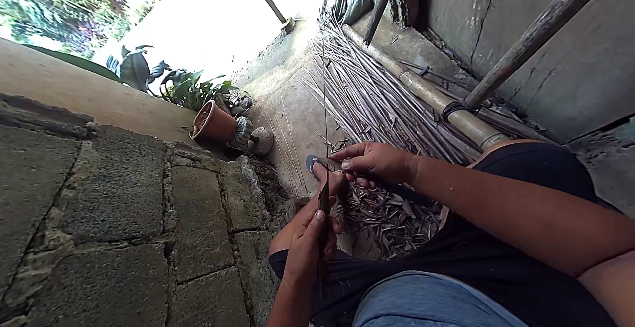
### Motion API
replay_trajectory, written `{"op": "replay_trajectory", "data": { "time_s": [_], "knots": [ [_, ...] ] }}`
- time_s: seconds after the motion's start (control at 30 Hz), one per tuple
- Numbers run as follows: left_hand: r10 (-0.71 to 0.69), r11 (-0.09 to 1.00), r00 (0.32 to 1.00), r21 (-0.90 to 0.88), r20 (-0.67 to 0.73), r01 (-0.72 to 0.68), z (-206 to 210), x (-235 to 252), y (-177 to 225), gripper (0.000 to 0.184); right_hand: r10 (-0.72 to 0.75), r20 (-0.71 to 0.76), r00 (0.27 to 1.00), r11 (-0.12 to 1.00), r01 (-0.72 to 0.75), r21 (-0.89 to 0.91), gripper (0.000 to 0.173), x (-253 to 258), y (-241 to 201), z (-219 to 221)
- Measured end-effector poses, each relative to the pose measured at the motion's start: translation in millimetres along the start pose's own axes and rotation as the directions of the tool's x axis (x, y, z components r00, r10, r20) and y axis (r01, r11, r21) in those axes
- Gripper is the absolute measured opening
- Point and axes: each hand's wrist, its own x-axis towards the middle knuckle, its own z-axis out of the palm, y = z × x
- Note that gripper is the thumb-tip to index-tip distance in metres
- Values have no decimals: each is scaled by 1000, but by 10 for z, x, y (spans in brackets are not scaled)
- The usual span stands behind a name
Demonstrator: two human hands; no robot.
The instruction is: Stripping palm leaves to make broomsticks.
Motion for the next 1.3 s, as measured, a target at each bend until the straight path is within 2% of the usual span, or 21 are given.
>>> {"op": "replay_trajectory", "data": {
  "time_s": [0.13, 0.3, 0.4, 0.47, 0.53, 0.6, 0.7, 0.9, 1.03, 1.1, 1.3],
  "knots": [
    [-11, 999, 1000, -41, 14, 12, 12, 19, -9, 49, 7, 104, 995, 1000, -4, -29, 33, -50, 46, 61],
    [-75, 991, 994, -106, 79, 83, 25, -5, 12, 51, -30, -91, 995, 989, 43, 144, 34, -4, -99, -93],
    [-82, 989, 995, -122, 63, 89, 44, 7, -6, 60, -48, -115, 992, 980, 69, 189, 34, -6, -98, -104],
    [-31, 999, 1000, 32, -5, 31, 27, 26, -25, 61, -37, -98, 994, 987, 51, 150, 33, -6, -58, -75],
    [70, 961, 991, 274, -111, -37, 36, 42, -40, 48, 5, -58, 998, 998, -1, 66, 33, -39, -25, -9],
    [155, 916, 971, 393, -180, -73, 53, 54, -48, 39, 43, 12, 999, 999, -42, -26, 35, -61, 14, 74],
    [193, 915, 962, 390, -192, -105, 72, 47, -56, 36, 72, 53, 996, 995, -67, -80, 33, -66, 51, 161],
    [207, 914, 958, 389, -196, -117, 78, 42, -78, 34, 13, -156, 988, 998, -3, 70, 33, -9, -58, -2],
    [232, 909, 947, 395, -221, -131, 119, 103, -86, 34, 49, 5, 999, 999, -49, -19, 36, -77, 20, 133],
    [236, 908, 946, 398, -224, -132, 128, 114, -59, 34, 56, 40, 998, 998, -55, -5, 35, -71, 46, 178],
    [287, 861, 935, 484, -208, -156, 99, 117, -37, 27, 7, -124, 992, 991, 10, 136, 32, -16, -91, -36]
  ]
}}
